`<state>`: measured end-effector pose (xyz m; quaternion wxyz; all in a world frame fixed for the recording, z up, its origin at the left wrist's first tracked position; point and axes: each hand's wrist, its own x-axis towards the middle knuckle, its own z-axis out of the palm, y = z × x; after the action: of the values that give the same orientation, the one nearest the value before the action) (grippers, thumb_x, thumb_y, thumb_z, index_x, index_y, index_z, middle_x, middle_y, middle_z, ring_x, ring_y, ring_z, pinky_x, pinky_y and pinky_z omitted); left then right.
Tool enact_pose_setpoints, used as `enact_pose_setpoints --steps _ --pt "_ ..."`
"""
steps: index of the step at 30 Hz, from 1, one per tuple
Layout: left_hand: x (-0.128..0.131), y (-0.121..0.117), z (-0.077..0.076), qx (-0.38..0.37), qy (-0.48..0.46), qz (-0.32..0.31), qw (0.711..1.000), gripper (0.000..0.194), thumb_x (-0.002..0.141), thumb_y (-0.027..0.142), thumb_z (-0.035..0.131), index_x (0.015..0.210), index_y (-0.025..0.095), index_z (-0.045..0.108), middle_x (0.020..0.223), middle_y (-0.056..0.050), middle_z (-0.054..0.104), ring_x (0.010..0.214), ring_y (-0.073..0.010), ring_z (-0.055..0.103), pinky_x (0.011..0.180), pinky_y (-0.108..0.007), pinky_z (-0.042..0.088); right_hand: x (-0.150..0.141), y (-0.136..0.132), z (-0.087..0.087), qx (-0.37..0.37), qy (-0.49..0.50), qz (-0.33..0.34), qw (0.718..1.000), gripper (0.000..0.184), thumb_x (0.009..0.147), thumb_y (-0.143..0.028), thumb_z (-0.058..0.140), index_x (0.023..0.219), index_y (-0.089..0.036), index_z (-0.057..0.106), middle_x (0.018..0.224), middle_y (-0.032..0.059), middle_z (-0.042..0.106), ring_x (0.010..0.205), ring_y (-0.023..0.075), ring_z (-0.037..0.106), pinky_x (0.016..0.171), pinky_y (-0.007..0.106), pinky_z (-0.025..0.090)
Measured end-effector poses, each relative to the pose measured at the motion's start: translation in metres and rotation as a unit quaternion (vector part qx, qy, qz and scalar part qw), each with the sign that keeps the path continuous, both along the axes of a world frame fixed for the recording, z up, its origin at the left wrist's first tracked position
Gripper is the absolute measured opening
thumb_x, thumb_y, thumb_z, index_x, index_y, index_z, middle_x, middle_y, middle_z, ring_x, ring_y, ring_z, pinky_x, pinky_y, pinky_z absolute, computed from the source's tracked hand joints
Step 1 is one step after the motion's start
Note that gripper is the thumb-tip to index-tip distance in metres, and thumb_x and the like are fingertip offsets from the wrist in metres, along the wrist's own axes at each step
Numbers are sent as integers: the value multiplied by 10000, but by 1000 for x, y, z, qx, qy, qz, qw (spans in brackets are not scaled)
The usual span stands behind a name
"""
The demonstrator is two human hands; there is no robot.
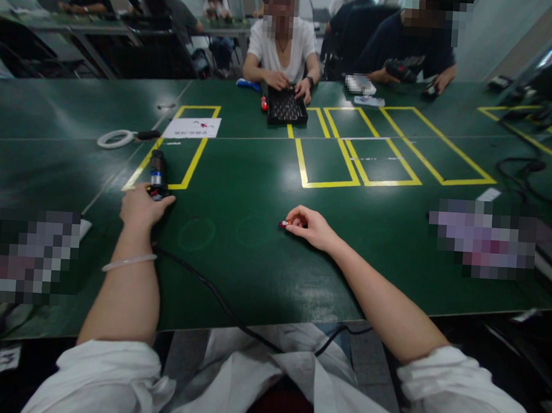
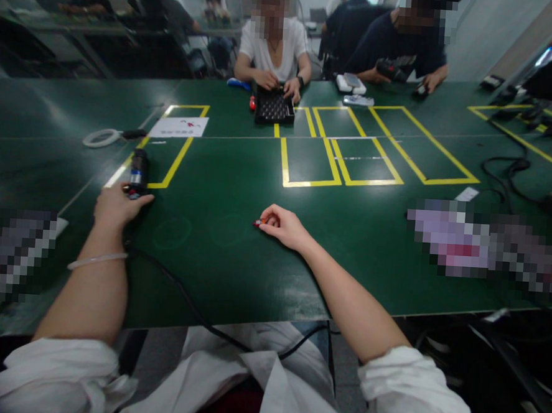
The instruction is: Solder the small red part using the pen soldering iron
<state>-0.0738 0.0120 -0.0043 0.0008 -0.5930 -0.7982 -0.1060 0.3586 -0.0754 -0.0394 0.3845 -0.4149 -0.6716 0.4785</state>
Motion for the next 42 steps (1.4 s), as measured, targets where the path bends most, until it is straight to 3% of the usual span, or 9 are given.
enact_pose_setpoints --steps 3,4,12,18,23,30,35,42 --pt "22 -5 4 -4 -17 42 999 792 776 574 679 1399 126 483 1263 -187 552 1088 -317 561 909 -519 481 0 0 -1 6 0 -5 1000 228 790 -320 694 928 -171 592 724 -22 589 619 106 516 603 247 406" --pt "30 -6 5 -5 -17 31 999 790 774 570 682 1397 127 481 1262 -186 555 1097 -318 561 917 -514 480 0 0 -1 6 0 -6 1000 227 791 -320 694 929 -170 593 723 -22 589 614 105 511 600 248 403" --pt "112 -22 4 1 21 -118 993 700 784 518 678 1369 178 499 1270 -176 547 1195 -357 520 948 -476 488 -1 2 -6 10 49 1 999 272 800 -322 705 1000 -185 581 799 -15 595 650 103 519 636 255 429" --pt "174 -49 1 14 19 -253 967 678 809 465 663 1398 192 471 1304 -140 532 1175 -319 514 907 -424 511 -1 -1 -1 46 13 3 999 186 839 -338 678 920 -187 604 761 -13 575 643 113 500 612 253 403" --pt "210 -71 -1 22 4 -345 938 657 837 457 646 1409 203 448 1289 -119 529 1151 -291 503 889 -397 513 -2 -3 3 82 -10 -4 997 144 853 -307 657 900 -184 597 780 -8 564 658 116 505 618 251 405" --pt "230 -87 -1 23 -13 -413 911 636 854 407 623 1427 209 430 1307 -116 511 1158 -281 489 881 -387 513 -4 -5 3 146 -65 -18 987 90 877 -268 623 881 -198 566 826 5 540 685 132 516 645 265 424" --pt "230 -87 -1 16 -11 -421 907 681 866 419 609 1489 279 373 1318 -107 500 1161 -280 493 851 -371 513 -5 -7 9 197 -129 -23 972 57 909 -245 587 883 -202 561 849 20 542 716 150 510 695 284 428" --pt "230 -86 0 5 -12 -416 909 698 867 430 612 1498 252 373 1314 -115 497 1161 -279 493 878 -373 504 -2 -6 6 204 -128 -30 970 57 902 -221 594 867 -192 559 833 10 523 679 135 502 664 265 417"
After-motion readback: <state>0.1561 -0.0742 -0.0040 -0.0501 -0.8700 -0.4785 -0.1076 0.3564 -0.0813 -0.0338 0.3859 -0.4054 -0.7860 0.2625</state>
